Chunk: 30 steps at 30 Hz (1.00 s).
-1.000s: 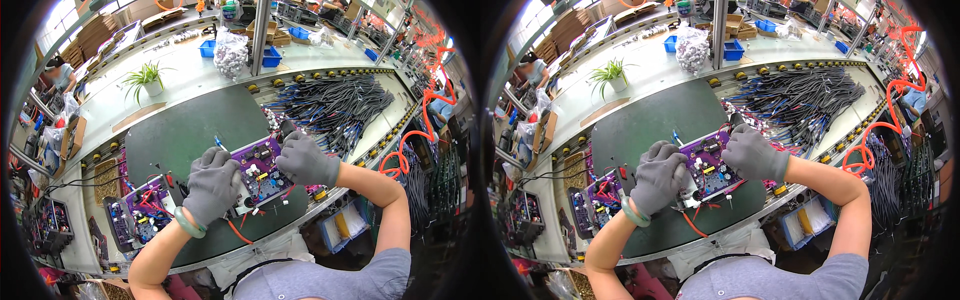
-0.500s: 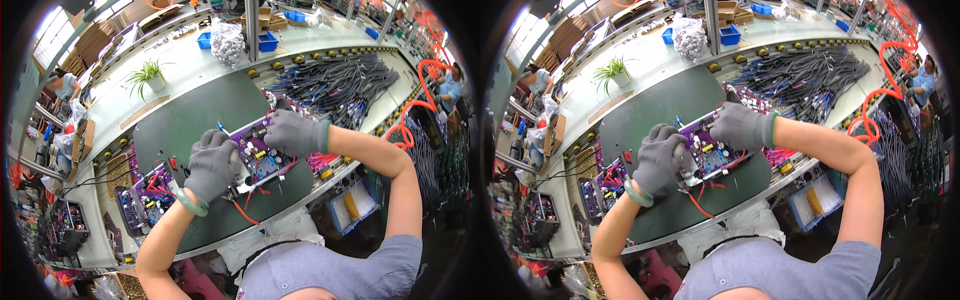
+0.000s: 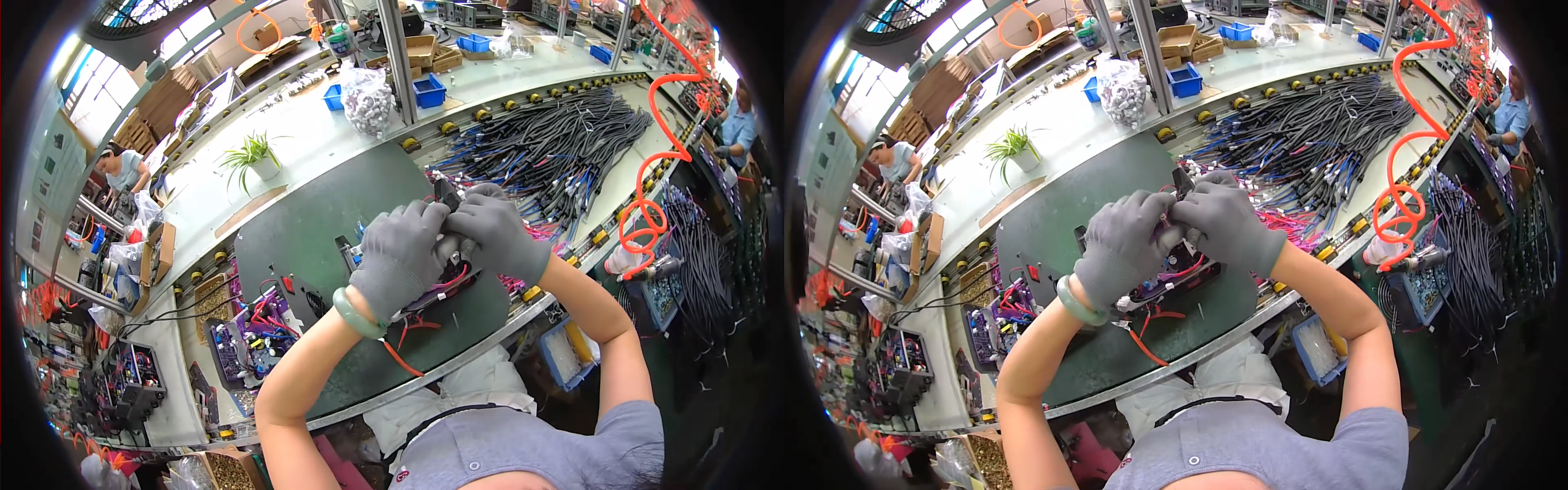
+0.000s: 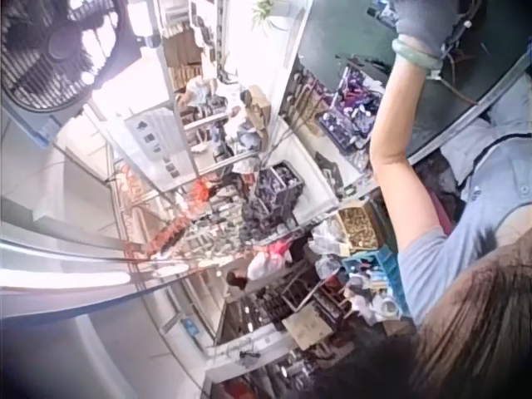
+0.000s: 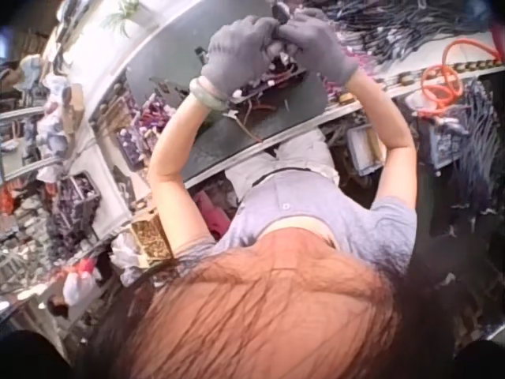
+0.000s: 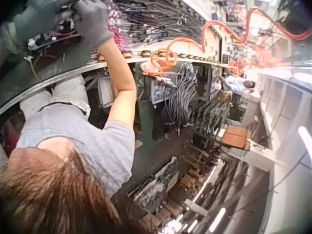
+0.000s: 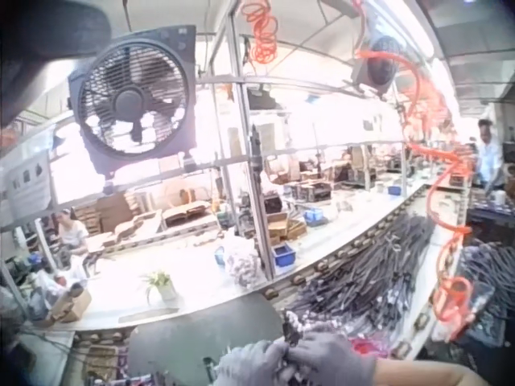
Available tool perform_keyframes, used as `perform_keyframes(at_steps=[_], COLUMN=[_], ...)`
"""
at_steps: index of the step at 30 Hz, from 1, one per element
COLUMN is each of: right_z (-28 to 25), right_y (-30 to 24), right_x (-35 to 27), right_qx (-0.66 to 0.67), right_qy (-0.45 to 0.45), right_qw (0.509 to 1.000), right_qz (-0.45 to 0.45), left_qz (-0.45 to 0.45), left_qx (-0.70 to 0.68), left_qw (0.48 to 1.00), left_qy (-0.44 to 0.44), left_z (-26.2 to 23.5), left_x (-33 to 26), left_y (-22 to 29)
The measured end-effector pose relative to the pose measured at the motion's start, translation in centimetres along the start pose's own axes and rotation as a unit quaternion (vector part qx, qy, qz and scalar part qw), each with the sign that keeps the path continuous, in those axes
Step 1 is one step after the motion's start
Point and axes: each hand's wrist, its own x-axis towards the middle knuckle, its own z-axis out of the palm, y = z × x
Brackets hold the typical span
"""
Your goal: The person assembles electronic components on a workbench, using pliers to strip and connect wires to a circuit board. They then use a pneumatic screwdriver to secure the board into a metal casing, handling multiple units in a repetitive assembly sequence.
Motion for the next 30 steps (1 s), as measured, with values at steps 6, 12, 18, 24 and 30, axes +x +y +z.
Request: perform_keyframes(at_steps=[6,12,18,24,30], right_z=[0.9,1.4,2.9,3.4,2.9], right_y=[-3.0,-0.1,1.5,1.3,0.8], right_x=[-3.7,-1.0,0.2,-0.9,-0.5], right_qx=[-0.015,-0.050,0.032,0.071,0.148], right_qy=[-0.044,0.060,0.026,0.040,0.084], right_qw=[0.999,0.996,0.996,0.991,0.975], right_qz=[-0.017,0.042,0.074,0.111,0.141], left_qz=[-0.054,0.012,0.016,-0.176,-0.227], left_qx=[-0.093,-0.131,0.073,-0.198,-0.419], left_qw=[0.994,0.991,0.997,0.949,0.839], left_qy=[-0.024,-0.015,-0.036,-0.170,-0.262], left_z=[-0.2,0.0,0.8,3.4,4.3], left_x=[-0.6,-0.4,1.8,0.5,0.5], left_y=[-1.5,-0.3,-1.5,-4.7,-5.0])
